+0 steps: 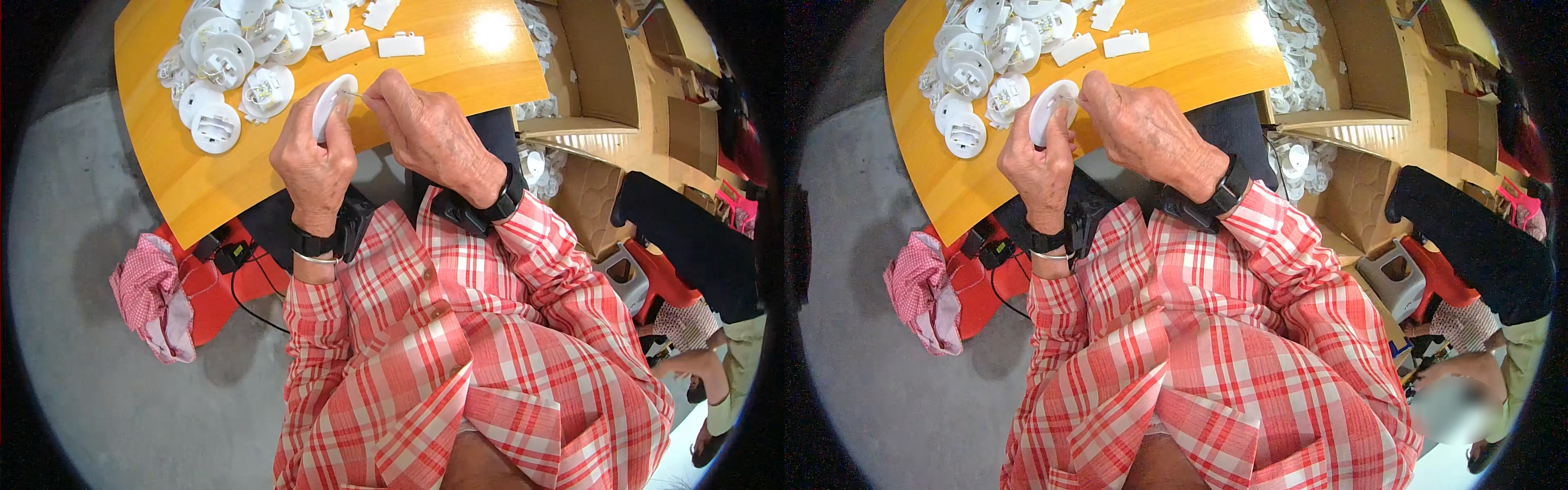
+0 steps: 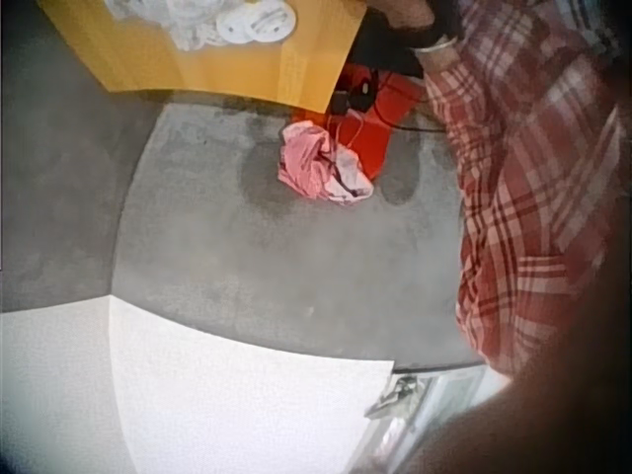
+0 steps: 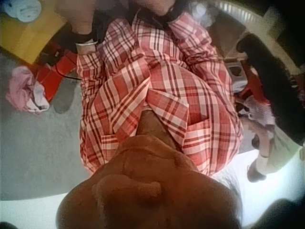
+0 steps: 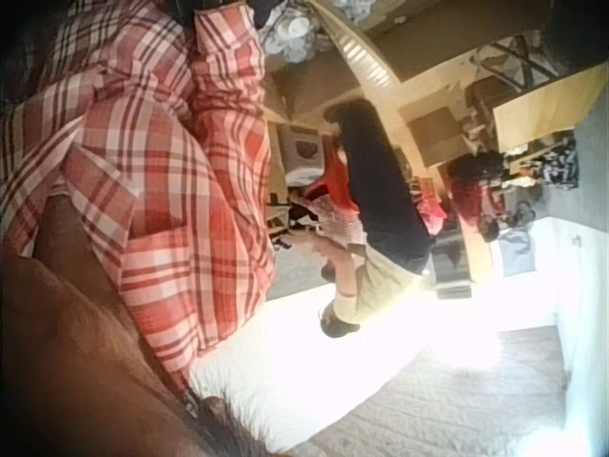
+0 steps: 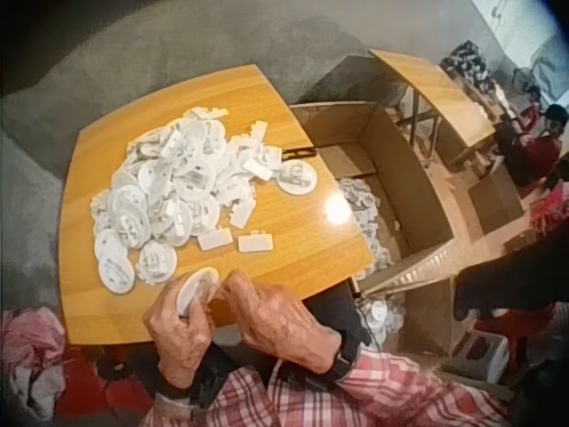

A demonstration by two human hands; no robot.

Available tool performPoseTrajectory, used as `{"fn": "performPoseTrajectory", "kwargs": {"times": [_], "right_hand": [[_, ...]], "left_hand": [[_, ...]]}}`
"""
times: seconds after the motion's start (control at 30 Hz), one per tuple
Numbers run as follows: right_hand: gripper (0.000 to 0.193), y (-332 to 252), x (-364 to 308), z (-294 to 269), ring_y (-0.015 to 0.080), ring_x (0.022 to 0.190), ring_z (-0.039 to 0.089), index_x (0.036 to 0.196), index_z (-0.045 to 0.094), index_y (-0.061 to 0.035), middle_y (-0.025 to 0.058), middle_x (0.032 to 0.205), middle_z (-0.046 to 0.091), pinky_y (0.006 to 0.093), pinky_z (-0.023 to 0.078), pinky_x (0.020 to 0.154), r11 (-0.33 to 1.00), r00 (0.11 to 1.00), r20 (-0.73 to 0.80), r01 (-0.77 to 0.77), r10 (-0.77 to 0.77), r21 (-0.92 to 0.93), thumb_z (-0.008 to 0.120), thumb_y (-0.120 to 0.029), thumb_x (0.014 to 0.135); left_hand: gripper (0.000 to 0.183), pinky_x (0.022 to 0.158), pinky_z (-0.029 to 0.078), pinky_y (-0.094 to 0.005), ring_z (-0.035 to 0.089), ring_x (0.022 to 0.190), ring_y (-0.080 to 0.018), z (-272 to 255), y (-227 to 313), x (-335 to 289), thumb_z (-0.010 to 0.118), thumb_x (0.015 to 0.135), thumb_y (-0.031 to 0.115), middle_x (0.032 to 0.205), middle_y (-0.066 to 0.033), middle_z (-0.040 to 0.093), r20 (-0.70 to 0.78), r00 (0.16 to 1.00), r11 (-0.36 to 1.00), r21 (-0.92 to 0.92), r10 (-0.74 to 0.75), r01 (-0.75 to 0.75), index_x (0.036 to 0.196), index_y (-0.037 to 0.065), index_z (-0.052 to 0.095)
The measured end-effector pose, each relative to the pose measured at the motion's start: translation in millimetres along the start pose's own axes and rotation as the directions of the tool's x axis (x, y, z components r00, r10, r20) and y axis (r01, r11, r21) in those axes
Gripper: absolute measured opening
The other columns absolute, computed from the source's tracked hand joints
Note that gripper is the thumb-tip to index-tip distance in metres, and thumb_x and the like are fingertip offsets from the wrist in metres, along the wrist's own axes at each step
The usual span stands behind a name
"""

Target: Manually assemble white plastic shoe components by inserting a piece and applying adhesive or labels.

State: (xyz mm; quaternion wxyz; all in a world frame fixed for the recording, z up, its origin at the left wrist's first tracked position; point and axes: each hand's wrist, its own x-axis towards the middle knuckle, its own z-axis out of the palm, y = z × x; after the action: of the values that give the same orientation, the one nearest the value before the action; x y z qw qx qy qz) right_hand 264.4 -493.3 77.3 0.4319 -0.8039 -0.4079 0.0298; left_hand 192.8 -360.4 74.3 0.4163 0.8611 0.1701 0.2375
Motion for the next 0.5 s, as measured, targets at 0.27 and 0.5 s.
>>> {"fn": "performPoseTrajectory", "kwargs": {"times": [0.27, 0.5], "right_hand": [[0.027, -9.6, 3.5, -7.5, 0.0325, 0.058, 0.059, 0.091, 0.041, -0.0028, 0.0146, 0.066, 0.056, 0.0385, 0.048, 0.047, 0.963, 0.994, 0.098, 0.078, -0.055, -0.257, 0.06, -0.004, 0.072], [0.017, -5.7, 10.8, -14.9, 0.0278, 0.051, 0.059, 0.085, 0.044, -0.0042, 0.0133, 0.063, 0.055, 0.0361, 0.046, 0.041, 0.879, 0.966, 0.187, 0.243, -0.179, -0.41, 0.057, -0.009, 0.076]], "left_hand": [[0.022, 0.064, 0.051, -0.0337, 0.064, 0.074, -0.0286, 1.4, 3.5, 2.5, 0.06, 0.078, 0.0, 0.085, -0.0137, 0.064, -0.015, 0.994, 0.993, 0.057, 0.106, -0.105, 0.1, 0.001, 0.061], [0.023, 0.064, 0.05, -0.034, 0.063, 0.075, -0.0295, 0.7, 5.3, 3.7, 0.059, 0.077, -0.002, 0.085, -0.0139, 0.063, 0.014, 0.97, 0.962, 0.122, 0.243, -0.243, 0.101, 0.002, 0.061]]}}
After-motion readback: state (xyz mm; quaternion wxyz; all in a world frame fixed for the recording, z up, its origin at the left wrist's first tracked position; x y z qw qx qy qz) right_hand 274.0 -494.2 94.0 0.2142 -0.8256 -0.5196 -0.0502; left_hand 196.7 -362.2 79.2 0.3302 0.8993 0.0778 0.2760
